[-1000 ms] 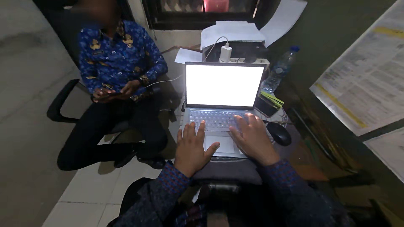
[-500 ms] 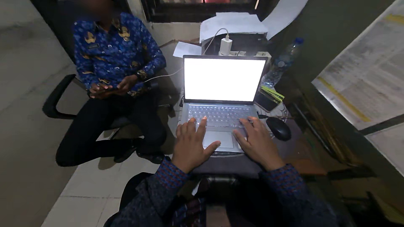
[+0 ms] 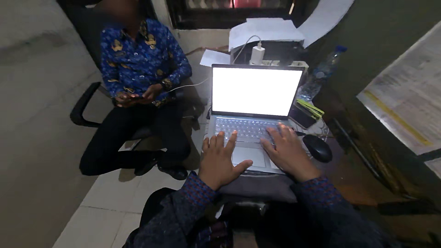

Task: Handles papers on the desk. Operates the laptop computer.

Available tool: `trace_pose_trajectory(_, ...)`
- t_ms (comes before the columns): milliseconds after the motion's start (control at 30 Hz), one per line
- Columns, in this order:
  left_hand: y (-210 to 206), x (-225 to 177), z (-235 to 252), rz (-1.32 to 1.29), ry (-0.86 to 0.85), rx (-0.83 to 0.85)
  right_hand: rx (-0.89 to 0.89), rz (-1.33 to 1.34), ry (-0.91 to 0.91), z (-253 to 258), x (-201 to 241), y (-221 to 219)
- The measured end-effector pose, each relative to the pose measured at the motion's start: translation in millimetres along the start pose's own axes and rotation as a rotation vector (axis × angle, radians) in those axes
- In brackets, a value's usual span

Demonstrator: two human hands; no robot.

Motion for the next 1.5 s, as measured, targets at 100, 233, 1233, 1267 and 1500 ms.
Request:
trace_pose_trajectory(100, 1.1, -0.3, -0.3, -0.025, 0.012, 0.012, -0.058, 0.019, 0.027, -13.7, -2.2, -1.5)
trace_pose_trajectory(233, 0.8, 0.1, -0.2, -0.027, 0.01, -0.016, -0.128, 0.086, 0.009, -27.3, -2.5, 0.2)
trace_pose_trajectory(1233, -2.5, 1.9, -1.4, -0.003, -0.023, -0.101, -0.363, 0.121, -0.114, -46.3, -55.8, 51.7)
trace_pose_trajectory(1267, -2.3, 2.1, -1.9, -0.002, -0.024, -0.098, -0.396, 0.093, -0.135, -50.0, -71.7, 56.5)
trace_pose_trajectory(1500, -1.5, 2.9, -2.1, -0.015, -0.005, -0.082, -0.449, 0.107, -0.172, -65.1, -120.6, 32.2)
Point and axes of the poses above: each hand's wrist, its own z-axis towards the middle knuckle, its own y-axis out of the back of the hand, x = y × z, the point moved 3 cm from there along z, towards the middle knuckle, and after that the axes turned 2 degrees about -z, right-handed, at the moved point
